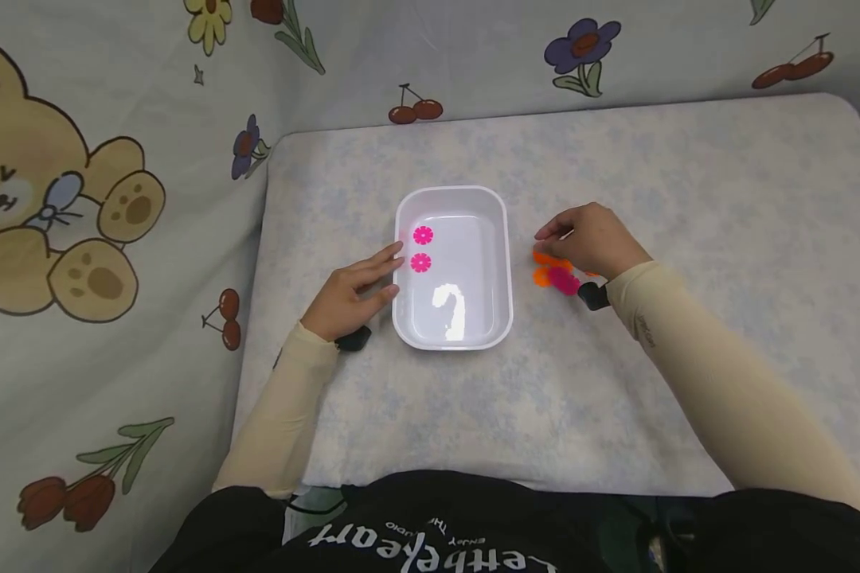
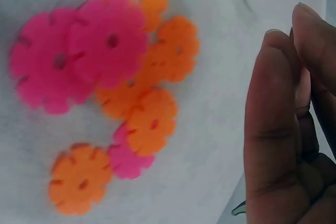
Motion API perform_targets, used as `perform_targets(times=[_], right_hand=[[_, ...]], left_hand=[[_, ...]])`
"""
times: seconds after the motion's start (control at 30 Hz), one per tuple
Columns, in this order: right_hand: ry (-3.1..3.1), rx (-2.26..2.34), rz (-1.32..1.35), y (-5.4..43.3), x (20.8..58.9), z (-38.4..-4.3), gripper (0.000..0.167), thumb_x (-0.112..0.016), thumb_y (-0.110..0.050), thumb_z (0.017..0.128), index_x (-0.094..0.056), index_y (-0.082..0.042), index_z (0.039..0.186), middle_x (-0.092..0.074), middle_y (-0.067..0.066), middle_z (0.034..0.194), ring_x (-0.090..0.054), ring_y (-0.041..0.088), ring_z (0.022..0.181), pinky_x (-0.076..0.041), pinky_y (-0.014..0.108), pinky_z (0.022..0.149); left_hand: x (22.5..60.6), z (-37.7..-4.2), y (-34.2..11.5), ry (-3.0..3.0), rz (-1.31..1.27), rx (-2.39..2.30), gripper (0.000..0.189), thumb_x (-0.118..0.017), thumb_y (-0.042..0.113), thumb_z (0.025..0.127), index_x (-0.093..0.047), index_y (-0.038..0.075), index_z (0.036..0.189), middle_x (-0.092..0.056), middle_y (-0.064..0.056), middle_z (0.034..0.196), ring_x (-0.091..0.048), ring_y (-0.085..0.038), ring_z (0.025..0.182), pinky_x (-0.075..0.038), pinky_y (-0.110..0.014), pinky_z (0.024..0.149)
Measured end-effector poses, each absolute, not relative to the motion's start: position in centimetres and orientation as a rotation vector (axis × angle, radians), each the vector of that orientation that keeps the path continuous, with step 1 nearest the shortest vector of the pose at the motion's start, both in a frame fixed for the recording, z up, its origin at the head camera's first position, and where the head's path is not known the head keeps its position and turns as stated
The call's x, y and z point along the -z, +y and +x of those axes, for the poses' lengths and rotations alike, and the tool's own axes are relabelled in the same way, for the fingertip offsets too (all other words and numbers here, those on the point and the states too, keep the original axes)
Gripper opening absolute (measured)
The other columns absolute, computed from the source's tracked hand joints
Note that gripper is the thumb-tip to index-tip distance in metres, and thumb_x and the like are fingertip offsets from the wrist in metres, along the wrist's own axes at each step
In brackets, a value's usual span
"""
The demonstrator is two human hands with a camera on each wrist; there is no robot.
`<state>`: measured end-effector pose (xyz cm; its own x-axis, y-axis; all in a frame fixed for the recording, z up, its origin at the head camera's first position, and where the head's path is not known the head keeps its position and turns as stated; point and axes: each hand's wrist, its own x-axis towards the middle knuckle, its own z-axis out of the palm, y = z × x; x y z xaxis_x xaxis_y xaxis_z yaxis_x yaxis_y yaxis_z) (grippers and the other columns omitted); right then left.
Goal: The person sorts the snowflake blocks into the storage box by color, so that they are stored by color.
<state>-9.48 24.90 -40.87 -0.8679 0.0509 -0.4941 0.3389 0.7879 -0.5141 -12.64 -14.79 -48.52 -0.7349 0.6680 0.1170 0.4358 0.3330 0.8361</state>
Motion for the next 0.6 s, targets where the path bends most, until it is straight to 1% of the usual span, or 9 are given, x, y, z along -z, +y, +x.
perform_targets(times=[0.13, 0.2, 0.37, 0.47, 0.6], right_hand=[[2.517, 0.852, 0.296, 25.6, 41.8, -8.9, 0.042, -0.070, -0.051, 0.097, -0.074, -0.019, 0.123, -0.076, 0.009, 0.107, -0.065, 0.029, 0.095, -0.051, 0.035, 0.074], [2.522, 0.849, 0.290, 25.9, 42.2, -8.7, 0.041, -0.070, -0.050, 0.098, -0.074, -0.017, 0.123, -0.076, 0.009, 0.107, -0.064, 0.029, 0.097, -0.050, 0.036, 0.077], [2.539, 0.818, 0.292, 26.2, 43.3, -8.1, 0.041, -0.071, -0.047, 0.097, -0.075, -0.014, 0.122, -0.074, 0.012, 0.116, -0.060, 0.030, 0.107, -0.049, 0.043, 0.087], [2.552, 0.807, 0.307, 26.3, 43.9, -7.8, 0.040, -0.072, -0.045, 0.096, -0.075, -0.014, 0.121, -0.073, 0.015, 0.119, -0.062, 0.032, 0.107, -0.050, 0.046, 0.088], [2.554, 0.803, 0.312, 26.7, 44.4, -7.4, 0.045, -0.073, -0.048, 0.095, -0.075, -0.013, 0.123, -0.073, 0.017, 0.120, -0.063, 0.033, 0.107, -0.050, 0.050, 0.092]], left_hand=[[48.5, -12.6, -14.8, 2.357, 1.001, -1.360, 0.049, -0.068, 0.030, 0.103, -0.058, 0.014, 0.149, -0.040, 0.018, 0.164, -0.042, -0.007, 0.150, -0.043, -0.034, 0.120], [48.5, -12.6, -14.8, 2.356, 0.999, -1.367, 0.049, -0.068, 0.030, 0.103, -0.059, 0.014, 0.149, -0.040, 0.018, 0.164, -0.042, -0.008, 0.150, -0.043, -0.034, 0.120], [48.5, -12.5, -14.7, 2.358, 1.006, -1.370, 0.048, -0.068, 0.028, 0.103, -0.058, 0.013, 0.149, -0.041, 0.015, 0.164, -0.043, -0.009, 0.150, -0.043, -0.035, 0.120], [48.5, -12.5, -14.7, 2.363, 1.010, -1.371, 0.048, -0.068, 0.028, 0.103, -0.059, 0.013, 0.148, -0.041, 0.015, 0.164, -0.043, -0.010, 0.150, -0.044, -0.036, 0.120], [48.5, -12.5, -14.6, 2.363, 1.006, -1.377, 0.048, -0.068, 0.028, 0.103, -0.059, 0.014, 0.148, -0.041, 0.016, 0.163, -0.043, -0.009, 0.150, -0.044, -0.035, 0.119]])
